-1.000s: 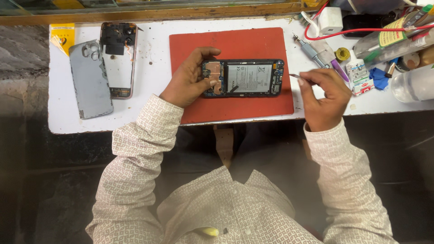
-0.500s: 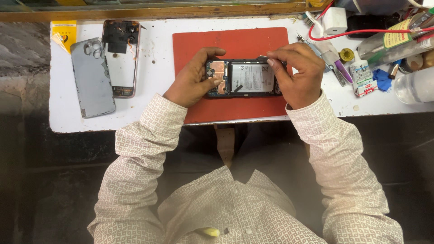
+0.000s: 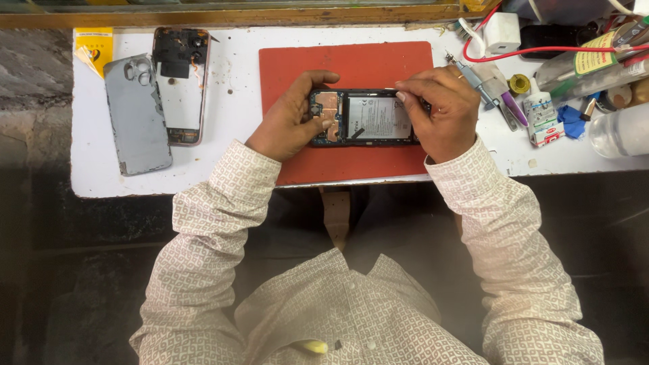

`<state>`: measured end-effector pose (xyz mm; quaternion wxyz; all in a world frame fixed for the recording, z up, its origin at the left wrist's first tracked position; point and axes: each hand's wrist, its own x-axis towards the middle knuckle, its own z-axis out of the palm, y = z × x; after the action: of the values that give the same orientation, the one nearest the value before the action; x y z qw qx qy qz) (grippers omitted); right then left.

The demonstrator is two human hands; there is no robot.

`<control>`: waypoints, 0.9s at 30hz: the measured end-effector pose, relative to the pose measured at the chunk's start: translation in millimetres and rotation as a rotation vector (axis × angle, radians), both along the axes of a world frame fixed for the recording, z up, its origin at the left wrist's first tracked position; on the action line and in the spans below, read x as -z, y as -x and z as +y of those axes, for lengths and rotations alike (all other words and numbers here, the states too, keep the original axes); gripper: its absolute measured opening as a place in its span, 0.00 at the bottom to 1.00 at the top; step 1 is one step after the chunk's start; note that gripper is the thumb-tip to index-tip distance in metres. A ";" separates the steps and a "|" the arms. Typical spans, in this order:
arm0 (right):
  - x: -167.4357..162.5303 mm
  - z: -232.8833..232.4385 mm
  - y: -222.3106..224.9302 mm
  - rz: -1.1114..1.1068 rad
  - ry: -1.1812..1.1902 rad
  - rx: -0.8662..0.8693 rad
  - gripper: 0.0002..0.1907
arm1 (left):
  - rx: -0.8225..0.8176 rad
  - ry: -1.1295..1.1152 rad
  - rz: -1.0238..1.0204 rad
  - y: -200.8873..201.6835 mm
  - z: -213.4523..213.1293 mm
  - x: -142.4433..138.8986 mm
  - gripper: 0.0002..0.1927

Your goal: The person pries open a smartphone on a red mat, using a metal pry tool to lift the back assembly and disconnect internal components. They remove the battery, lift out the midframe, and place the separated housing and parts on the mat and a yellow card.

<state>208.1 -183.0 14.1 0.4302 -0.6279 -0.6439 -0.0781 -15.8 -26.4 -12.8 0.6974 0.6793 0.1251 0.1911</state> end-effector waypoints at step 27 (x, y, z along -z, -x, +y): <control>10.0 -2.0 10.5 0.152 0.011 -0.010 0.08 | -0.097 -0.238 0.108 -4.5 -3.9 -6.8 0.31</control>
<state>197.6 -185.0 4.1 0.4749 -0.6309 -0.6130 -0.0244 -11.2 -30.3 -6.0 0.5941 0.7597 0.1716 0.2012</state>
